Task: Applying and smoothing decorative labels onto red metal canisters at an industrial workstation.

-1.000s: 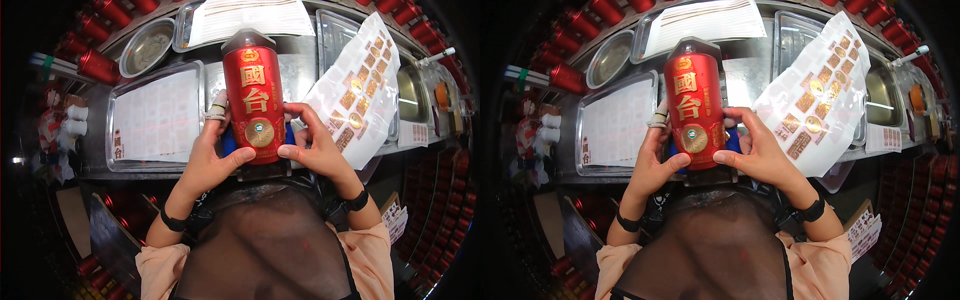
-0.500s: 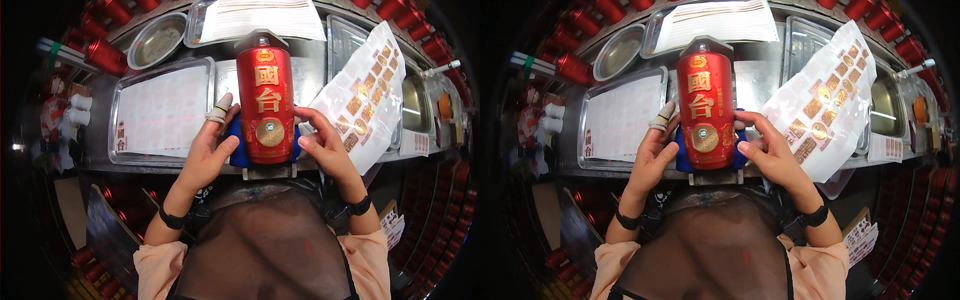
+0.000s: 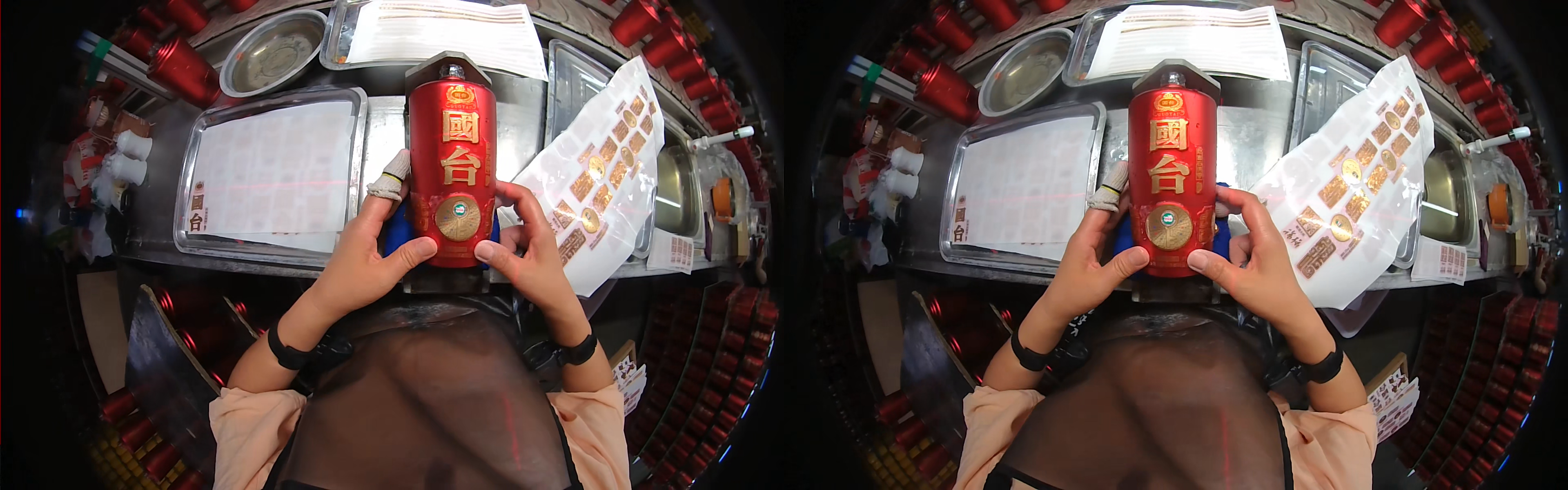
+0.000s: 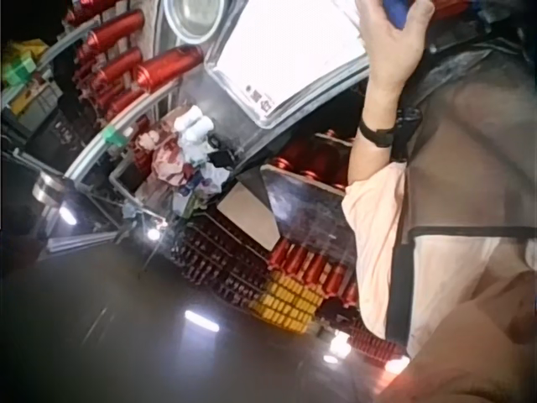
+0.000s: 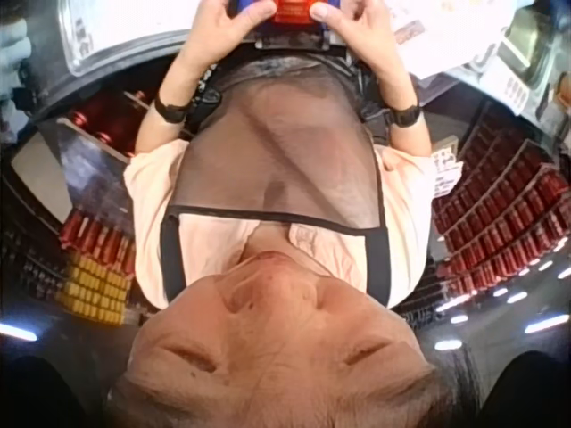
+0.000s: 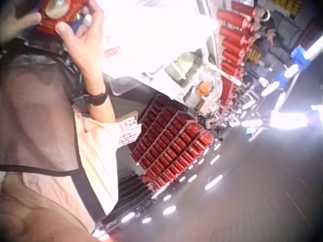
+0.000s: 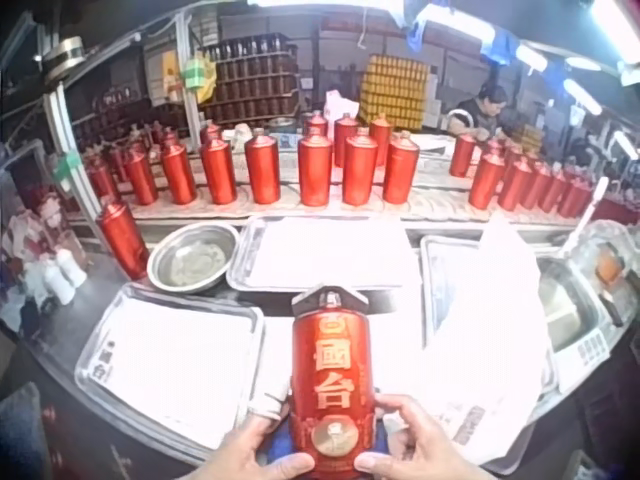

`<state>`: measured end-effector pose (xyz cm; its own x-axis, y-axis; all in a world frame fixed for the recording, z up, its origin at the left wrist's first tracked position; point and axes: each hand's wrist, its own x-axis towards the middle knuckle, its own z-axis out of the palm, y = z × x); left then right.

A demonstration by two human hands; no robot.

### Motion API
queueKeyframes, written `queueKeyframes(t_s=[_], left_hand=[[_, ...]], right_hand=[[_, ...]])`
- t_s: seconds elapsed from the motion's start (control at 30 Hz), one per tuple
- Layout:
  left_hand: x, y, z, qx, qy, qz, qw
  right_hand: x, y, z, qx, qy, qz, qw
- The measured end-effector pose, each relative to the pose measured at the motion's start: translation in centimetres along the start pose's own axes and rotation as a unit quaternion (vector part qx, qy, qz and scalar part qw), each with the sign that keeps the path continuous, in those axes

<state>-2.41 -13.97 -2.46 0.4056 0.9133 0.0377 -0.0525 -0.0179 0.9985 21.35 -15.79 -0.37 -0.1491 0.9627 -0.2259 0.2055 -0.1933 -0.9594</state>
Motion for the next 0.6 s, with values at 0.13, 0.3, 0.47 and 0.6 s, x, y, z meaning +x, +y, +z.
queueKeyframes(t_s=[0.13, 0.3, 0.47, 0.6], left_hand=[[0.1, 0.0, 0.0, 0.002, -0.014, -0.014, 1.000], [-0.3, -0.5, -0.6, 0.062, 0.012, 0.005, 0.998], [0.0, 0.3, 0.3, 0.087, 0.017, 0.014, 0.996], [0.1, 0.4, 0.8, 0.110, 0.018, 0.007, 0.994]], right_hand=[[-0.1, 0.0, -0.1, 0.015, 0.007, 0.001, 1.000], [0.8, 0.0, -1.7, 0.077, 0.053, 0.025, 0.995], [1.1, 1.6, -8.2, 0.416, 0.179, 0.062, 0.890], [-0.4, -1.1, -4.4, 0.243, 0.182, 0.027, 0.952]])
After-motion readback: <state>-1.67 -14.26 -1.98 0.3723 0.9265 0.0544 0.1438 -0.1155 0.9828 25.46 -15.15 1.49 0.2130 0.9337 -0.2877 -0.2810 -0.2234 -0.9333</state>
